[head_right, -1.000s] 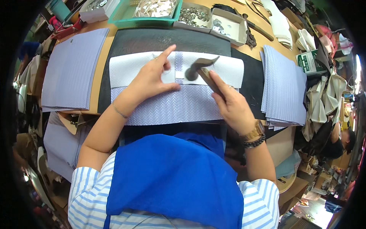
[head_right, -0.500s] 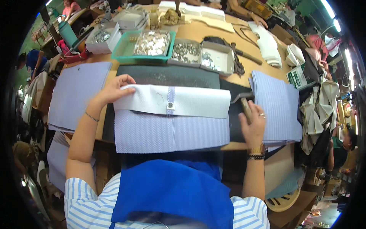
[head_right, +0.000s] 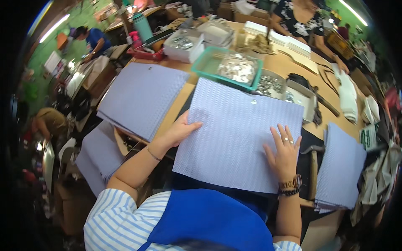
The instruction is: The person aligns strips of material on patterned leather panels, inserts metal rivets, and uses a hammer to secure them. They move finished panels to a stack and pick up new components to repeat the process.
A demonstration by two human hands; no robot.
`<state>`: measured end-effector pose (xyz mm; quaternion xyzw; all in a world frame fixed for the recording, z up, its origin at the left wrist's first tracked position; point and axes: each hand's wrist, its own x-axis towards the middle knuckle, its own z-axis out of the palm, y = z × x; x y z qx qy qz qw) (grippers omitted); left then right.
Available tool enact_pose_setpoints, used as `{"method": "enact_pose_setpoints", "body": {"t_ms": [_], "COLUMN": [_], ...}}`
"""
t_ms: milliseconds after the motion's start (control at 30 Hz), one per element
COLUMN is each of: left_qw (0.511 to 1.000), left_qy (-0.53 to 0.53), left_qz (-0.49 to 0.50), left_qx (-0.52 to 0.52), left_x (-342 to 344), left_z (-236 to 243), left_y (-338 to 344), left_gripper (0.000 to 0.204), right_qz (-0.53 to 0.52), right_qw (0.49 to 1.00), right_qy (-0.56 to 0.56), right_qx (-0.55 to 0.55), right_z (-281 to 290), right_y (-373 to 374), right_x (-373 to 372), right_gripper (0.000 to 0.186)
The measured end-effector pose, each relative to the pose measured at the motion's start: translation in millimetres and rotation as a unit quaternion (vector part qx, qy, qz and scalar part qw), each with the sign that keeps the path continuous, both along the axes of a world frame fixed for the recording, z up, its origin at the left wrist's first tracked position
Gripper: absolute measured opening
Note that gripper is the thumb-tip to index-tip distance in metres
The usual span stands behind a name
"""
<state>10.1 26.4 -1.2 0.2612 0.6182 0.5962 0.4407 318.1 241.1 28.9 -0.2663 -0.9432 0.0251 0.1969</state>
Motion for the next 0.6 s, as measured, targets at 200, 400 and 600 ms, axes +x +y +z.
{"method": "enact_pose_setpoints", "body": {"t_ms": [200,400,600], "left_qw": [0.986,0.783,0.671], "left_qy": [0.137,0.497,0.538], "left_qz": [0.09,0.318,0.096], "left_qx": [0.013,-0.196,-0.501], "left_x": [-98,-316,-272], "left_z": [69,116,3], "left_y": [-40,-181,-172], "left_gripper": [0.066,0.081,0.115], "right_qz": [-0.061,-0.224,-0.329], "right_qw": [0.998,0.974,0.94], "right_qy": [-0.027,-0.017,-0.091], "right_qx": [0.023,0.025,0.012], "right_z": [21,-33,-60], "right_y": [11,149,146], "right_x": [47,201,276], "right_gripper": [0.051,0.053,0.064]}}
